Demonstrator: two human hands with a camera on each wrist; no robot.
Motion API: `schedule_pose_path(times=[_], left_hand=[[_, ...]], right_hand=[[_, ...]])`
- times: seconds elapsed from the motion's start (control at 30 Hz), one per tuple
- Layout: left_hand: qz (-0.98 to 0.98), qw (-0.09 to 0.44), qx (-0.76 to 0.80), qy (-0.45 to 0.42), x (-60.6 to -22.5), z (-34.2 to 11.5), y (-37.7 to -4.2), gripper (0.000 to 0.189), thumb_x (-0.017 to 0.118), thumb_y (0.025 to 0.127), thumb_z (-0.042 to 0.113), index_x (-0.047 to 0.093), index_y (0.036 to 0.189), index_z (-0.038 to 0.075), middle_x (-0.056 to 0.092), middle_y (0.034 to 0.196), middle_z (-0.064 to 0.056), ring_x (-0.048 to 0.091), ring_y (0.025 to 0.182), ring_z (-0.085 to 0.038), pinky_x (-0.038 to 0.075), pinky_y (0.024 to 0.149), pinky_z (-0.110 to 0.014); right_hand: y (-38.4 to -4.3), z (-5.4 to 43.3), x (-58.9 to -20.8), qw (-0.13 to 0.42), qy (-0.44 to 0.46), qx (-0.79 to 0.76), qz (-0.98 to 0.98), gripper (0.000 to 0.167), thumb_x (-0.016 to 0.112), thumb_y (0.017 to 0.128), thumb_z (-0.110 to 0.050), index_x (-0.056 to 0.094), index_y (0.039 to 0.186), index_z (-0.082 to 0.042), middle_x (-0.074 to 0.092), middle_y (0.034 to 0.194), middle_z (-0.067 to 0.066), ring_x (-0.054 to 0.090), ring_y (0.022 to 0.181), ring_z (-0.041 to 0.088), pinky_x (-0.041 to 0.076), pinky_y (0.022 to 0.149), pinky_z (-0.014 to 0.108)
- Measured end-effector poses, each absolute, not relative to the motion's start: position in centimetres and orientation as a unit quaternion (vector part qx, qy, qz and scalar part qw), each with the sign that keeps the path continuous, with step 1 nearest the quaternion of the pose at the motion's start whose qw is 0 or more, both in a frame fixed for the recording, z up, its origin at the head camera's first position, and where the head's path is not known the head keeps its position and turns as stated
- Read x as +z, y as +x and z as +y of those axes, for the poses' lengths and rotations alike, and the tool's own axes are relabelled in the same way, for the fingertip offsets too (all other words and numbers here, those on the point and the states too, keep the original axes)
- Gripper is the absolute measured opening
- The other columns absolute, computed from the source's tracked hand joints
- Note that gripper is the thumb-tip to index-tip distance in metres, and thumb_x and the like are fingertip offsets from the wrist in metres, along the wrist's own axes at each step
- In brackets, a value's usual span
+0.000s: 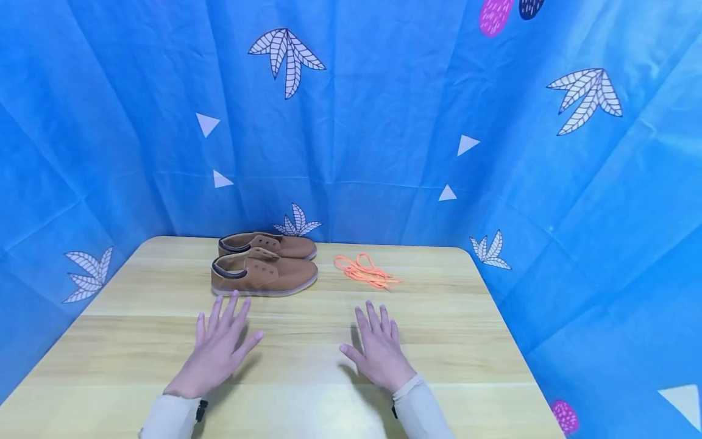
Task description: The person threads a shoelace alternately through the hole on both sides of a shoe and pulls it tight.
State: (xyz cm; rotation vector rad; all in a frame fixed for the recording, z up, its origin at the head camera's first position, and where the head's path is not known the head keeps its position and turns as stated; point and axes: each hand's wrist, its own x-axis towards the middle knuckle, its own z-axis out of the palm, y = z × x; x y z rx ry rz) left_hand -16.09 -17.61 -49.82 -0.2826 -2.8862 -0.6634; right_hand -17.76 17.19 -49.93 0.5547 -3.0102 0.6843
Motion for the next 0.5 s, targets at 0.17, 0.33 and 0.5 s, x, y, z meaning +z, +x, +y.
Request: schedule_pose_path(times=[0.17,0.33,0.5], left_hand=[[-0.957,0.068,-0.270,-0.087,-49.1,-18.2,-16.5,0.087,0.049,0.104,0.058,0.018,0.164,0.003,0.005,0.173,-0.025,-0.001,0.158,-0.053,-0.003,0.115,-0.082],[-0.940,0.058,-0.329,-0.074,-48.5,-19.8,-17.3,0.089,0.049,0.105,0.054,0.012,0.164,-0.002,0.011,0.170,-0.030,0.007,0.155,-0.058,0.004,0.116,-0.081],[-0.923,0.023,-0.382,-0.053,-48.6,-21.9,-18.4,0.093,0.051,0.106,0.050,0.006,0.161,-0.009,0.008,0.167,-0.038,0.014,0.151,-0.061,0.015,0.120,-0.075]], right_hand=[[-18.6,16.8,-49.2,-0.015,0.207,0.221,-0.953,0.081,0.058,0.103,-0.049,0.024,0.164,-0.008,0.015,0.172,0.022,0.009,0.157,0.054,0.016,0.122,0.074],[-20.3,16.8,-48.4,-0.050,0.240,0.253,-0.936,0.080,0.057,0.103,-0.048,0.024,0.164,-0.006,0.017,0.171,0.023,0.016,0.157,0.053,0.019,0.125,0.068],[-23.0,16.5,-48.9,-0.109,0.251,0.310,-0.911,0.080,0.056,0.104,-0.048,0.023,0.164,-0.007,0.018,0.171,0.023,0.019,0.159,0.043,0.023,0.126,0.062]])
